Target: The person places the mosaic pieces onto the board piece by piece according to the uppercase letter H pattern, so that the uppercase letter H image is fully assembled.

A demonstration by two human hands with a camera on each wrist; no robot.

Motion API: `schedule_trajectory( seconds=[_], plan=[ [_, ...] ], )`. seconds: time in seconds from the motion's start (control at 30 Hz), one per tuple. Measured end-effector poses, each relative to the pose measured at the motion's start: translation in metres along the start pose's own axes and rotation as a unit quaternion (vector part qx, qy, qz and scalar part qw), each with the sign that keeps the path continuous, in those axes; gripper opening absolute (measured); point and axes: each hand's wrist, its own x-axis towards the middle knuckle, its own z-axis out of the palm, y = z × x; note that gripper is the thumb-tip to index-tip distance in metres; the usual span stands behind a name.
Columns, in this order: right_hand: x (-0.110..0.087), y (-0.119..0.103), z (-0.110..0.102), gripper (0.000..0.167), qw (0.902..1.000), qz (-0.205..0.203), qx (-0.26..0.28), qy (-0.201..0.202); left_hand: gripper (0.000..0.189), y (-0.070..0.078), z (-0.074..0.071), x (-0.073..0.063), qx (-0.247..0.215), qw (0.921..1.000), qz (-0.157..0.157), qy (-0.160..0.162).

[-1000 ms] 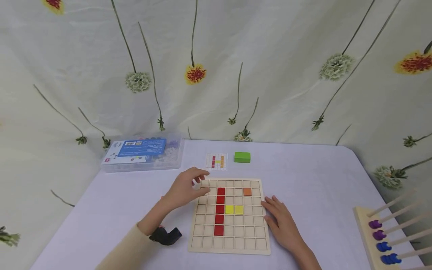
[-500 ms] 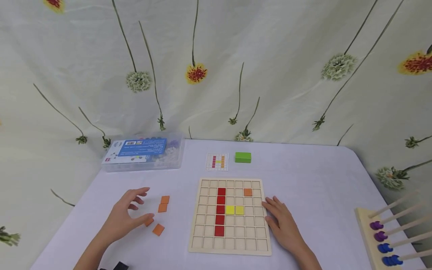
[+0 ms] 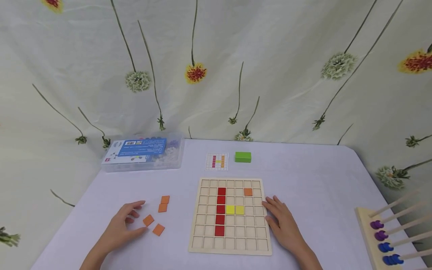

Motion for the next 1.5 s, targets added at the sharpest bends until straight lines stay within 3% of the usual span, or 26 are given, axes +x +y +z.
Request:
schedule_trajectory(
  seconds=[0.6,0.87,1.5],
  plan=[
    [0.0005,0.001,0.001,0.039,0.9998,-0.015,0.004,0.008,0.05,-0.0101,0.0071,-0.0026,0.01,0.9999,-0.009,0.003],
    [0.0006,0.0012,0.0014,0.04,0.9999,-0.011,0.006,0.003,0.04,-0.0106,0.0073,-0.0003,0.027,0.999,-0.035,-0.002],
    [-0.0011,0.0021,0.002,0.04,0.9994,-0.024,0.014,0.022,0.025,-0.0102,0.0101,0.0002,0.004,0.9992,-0.011,0.037]
  ],
)
